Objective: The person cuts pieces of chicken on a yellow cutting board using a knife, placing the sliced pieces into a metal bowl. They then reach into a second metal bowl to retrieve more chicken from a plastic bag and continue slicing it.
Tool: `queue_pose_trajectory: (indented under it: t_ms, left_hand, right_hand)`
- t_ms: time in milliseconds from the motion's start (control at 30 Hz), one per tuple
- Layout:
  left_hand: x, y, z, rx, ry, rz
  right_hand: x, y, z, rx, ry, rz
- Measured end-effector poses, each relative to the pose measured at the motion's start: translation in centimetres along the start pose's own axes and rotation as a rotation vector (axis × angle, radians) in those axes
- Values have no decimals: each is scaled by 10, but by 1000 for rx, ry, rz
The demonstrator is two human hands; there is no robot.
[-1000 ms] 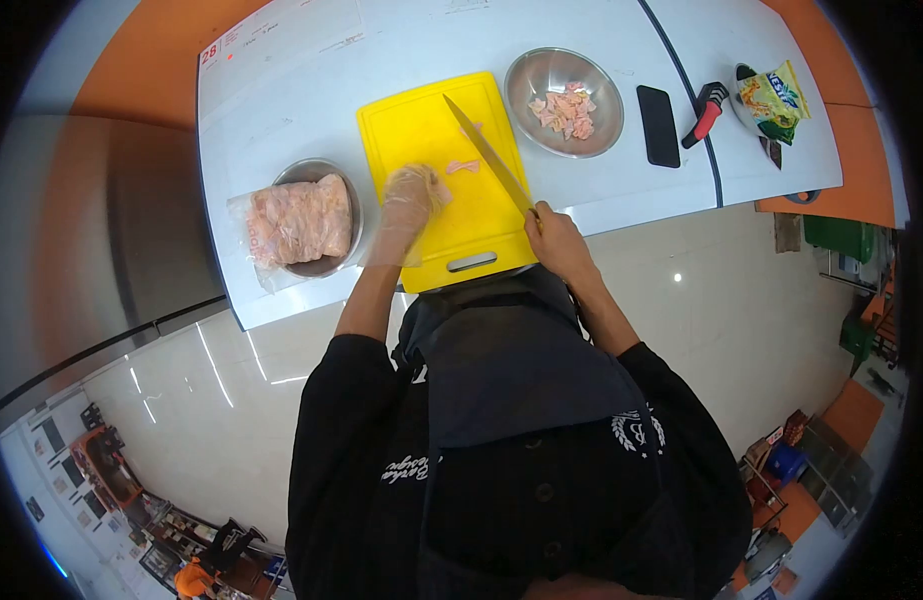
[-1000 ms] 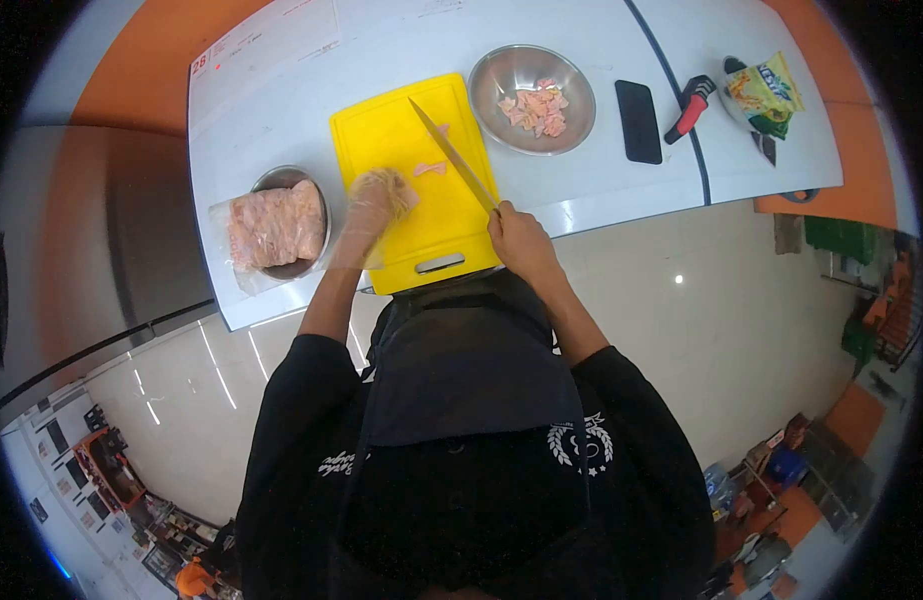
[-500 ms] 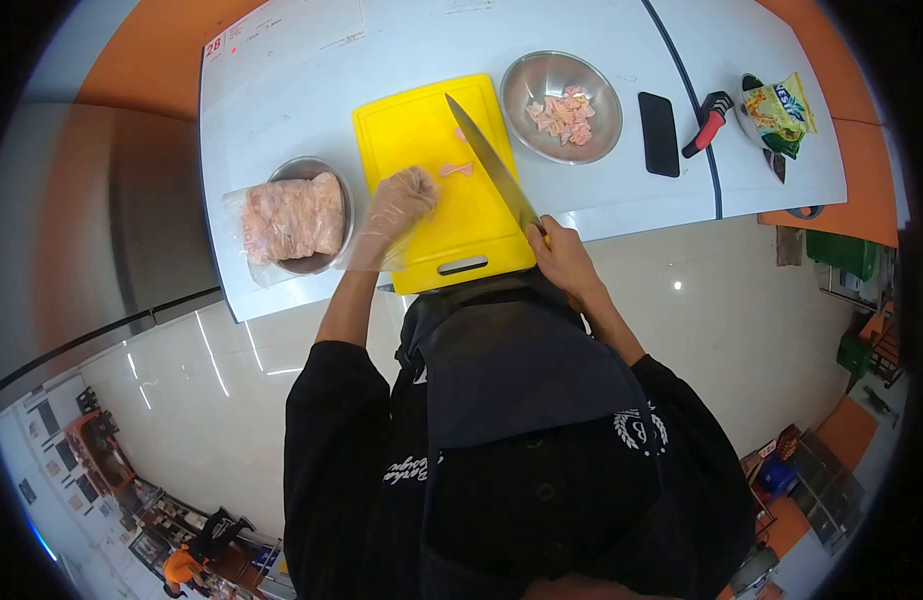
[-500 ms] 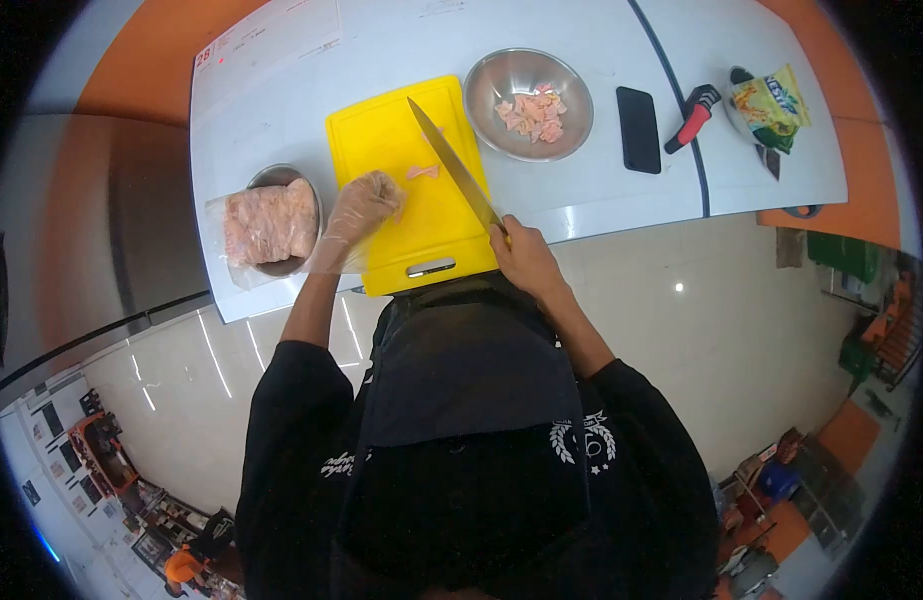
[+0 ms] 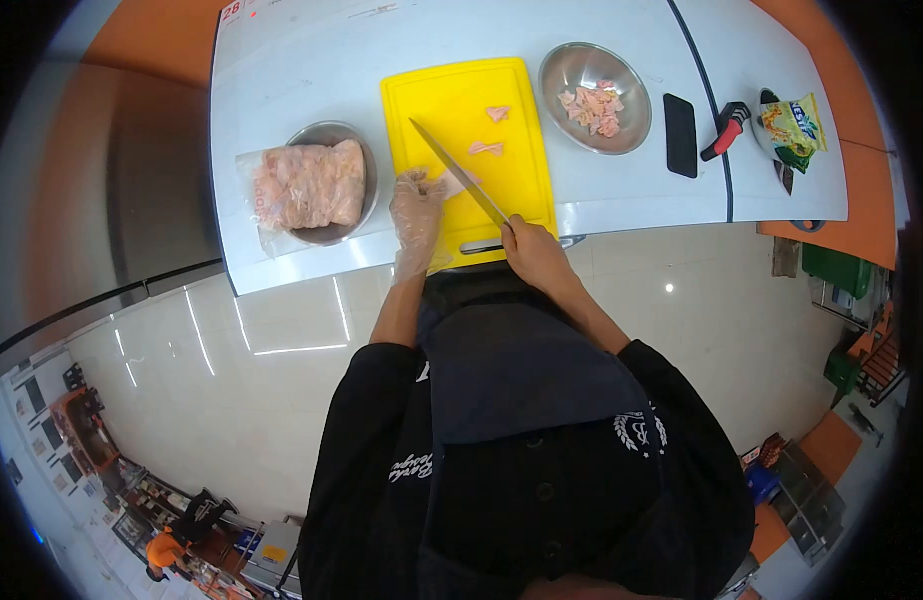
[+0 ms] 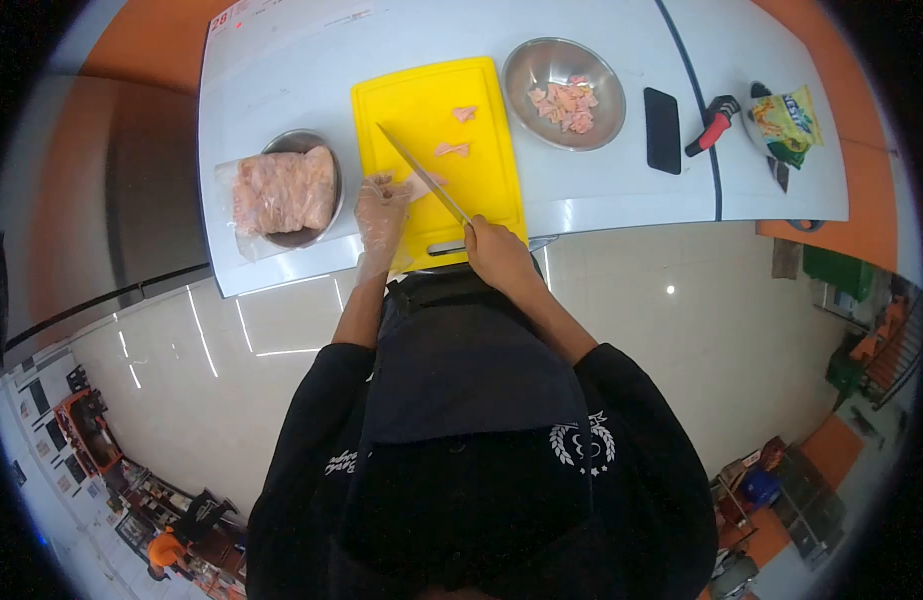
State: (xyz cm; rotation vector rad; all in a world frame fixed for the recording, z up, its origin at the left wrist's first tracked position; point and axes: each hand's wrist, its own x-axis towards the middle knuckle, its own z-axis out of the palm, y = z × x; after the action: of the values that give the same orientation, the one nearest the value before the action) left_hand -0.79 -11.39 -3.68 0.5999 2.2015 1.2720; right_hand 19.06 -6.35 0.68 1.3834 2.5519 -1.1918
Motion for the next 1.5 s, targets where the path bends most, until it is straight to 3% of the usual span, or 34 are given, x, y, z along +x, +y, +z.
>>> queue_pose_trajectory:
  t_ms: [133,233,433,600,733,833,933,1033,1067,1133,1233,1333,1500]
  left_hand:
    - [1,-16,-26,101,-16,206]
    - [-3,-19,-43,341,-50,452]
    - [3,0,-40,448,-173,439]
    - [-2,16,-41,337,-172,288]
    - [-1,17,-42,340,-177,202]
    - [-3,24,-43,343,-141,270]
    - [-1,20,-43,354,-203,158]
    - [2,-11,-30,359,24,674]
    - [1,-13,-28,326,-15,666]
    - [-11,2,-30,260,-96,647]
    - [-7,-1,-15,431,-124,388]
    - [1,23,-22,284,-259,120]
    - [-5,-9,-10,338,-74,383]
  right_hand:
    - [-8,-5,3,-56,27,29]
    - [-13,-23,2,-94,34,40]
    - [12,-42,21,-241,122,-45]
    - [22,-51,26,-304,108,-47]
    - [4,-23,31,-338,86,-32]
    - [-29,-4,19,-362,29,41]
    - [-64,18,3,-335,-24,105]
    - [-84,34,-31,-97,-129,170]
    - [-85,37,-41,13,-176,192]
    - [-78,52,-48,118,-73,234]
    - [-44,50,-73,277,0,323]
    - [-2,64,-78,323,-14,290]
    - [21,69,-86,459,-233,276]
